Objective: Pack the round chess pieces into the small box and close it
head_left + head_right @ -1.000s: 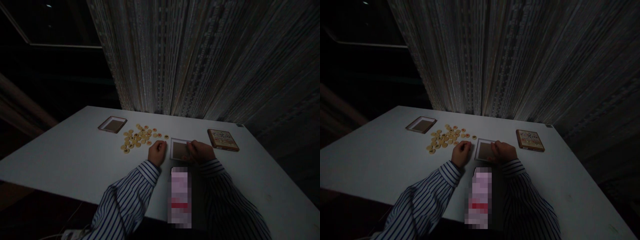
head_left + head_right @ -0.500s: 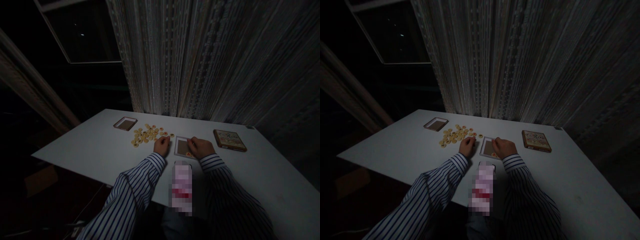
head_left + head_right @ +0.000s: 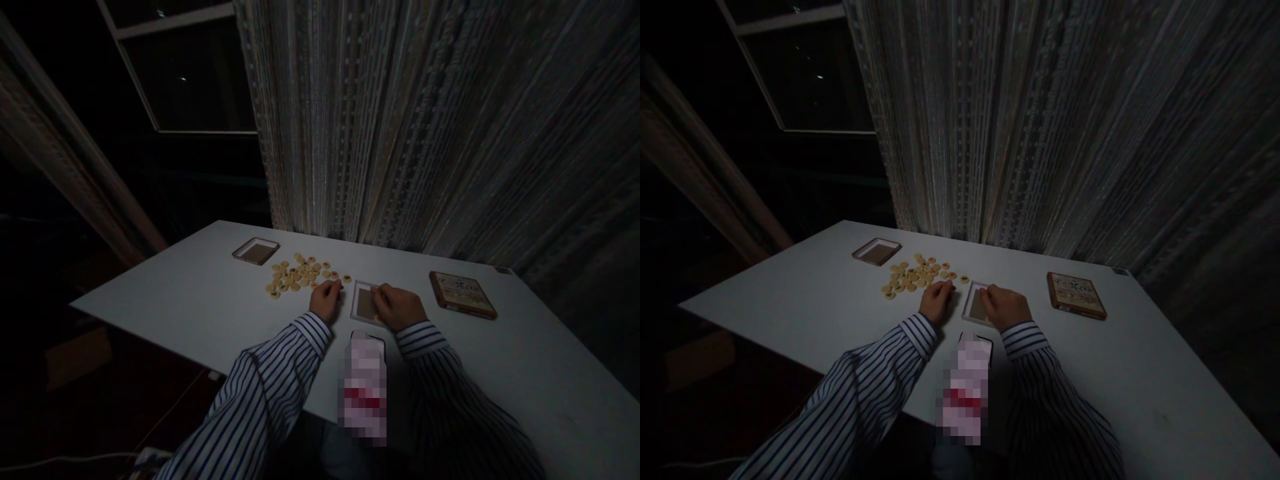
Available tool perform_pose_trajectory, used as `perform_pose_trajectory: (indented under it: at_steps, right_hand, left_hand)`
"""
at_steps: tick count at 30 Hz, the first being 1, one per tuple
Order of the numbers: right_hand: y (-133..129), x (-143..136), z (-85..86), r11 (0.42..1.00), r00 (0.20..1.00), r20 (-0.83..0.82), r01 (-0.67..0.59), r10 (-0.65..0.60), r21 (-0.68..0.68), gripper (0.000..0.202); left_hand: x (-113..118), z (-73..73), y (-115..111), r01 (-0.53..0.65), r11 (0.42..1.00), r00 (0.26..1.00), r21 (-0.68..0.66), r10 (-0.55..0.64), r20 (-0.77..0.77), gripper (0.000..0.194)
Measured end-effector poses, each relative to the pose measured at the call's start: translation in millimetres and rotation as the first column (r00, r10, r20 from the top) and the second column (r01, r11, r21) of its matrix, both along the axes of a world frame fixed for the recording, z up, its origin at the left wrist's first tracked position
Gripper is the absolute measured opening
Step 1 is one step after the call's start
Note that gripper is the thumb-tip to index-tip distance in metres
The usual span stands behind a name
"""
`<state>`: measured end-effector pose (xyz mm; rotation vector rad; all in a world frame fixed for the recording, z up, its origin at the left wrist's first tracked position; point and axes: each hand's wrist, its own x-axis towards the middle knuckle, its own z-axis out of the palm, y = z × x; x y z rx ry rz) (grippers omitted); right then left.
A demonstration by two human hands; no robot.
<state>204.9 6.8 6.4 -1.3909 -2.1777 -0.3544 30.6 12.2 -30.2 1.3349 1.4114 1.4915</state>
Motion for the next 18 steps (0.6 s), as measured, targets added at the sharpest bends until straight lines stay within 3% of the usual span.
perform_pose_trajectory:
  at_steps: [5,9,15,18]
  right_hand:
    - [1.2,3.4,13.8,0.994,0.965,-0.255,0.028,-0.053,-0.102,0.037]
    - [2.8,-7.1,29.9,0.974,0.926,-0.378,-0.082,-0.004,-0.212,0.032]
    - [8.1,-36.3,53.8,0.975,0.937,-0.333,-0.161,0.101,-0.155,0.021]
    - [12.5,-48.8,64.3,0.972,0.934,-0.310,-0.217,0.178,-0.095,0.018]
  left_hand:
    - [-3.6,6.9,-18.1,0.106,0.994,0.990,-0.007,-0.105,0.096,0.039]
    - [-28.9,25.2,-25.0,0.157,0.988,0.975,-0.012,-0.153,0.164,0.035]
    - [-86.2,69.4,7.7,0.089,0.987,0.992,0.134,-0.100,0.077,0.029]
    - [-106.6,78.3,28.6,0.051,0.981,0.998,0.188,-0.059,0.037,0.028]
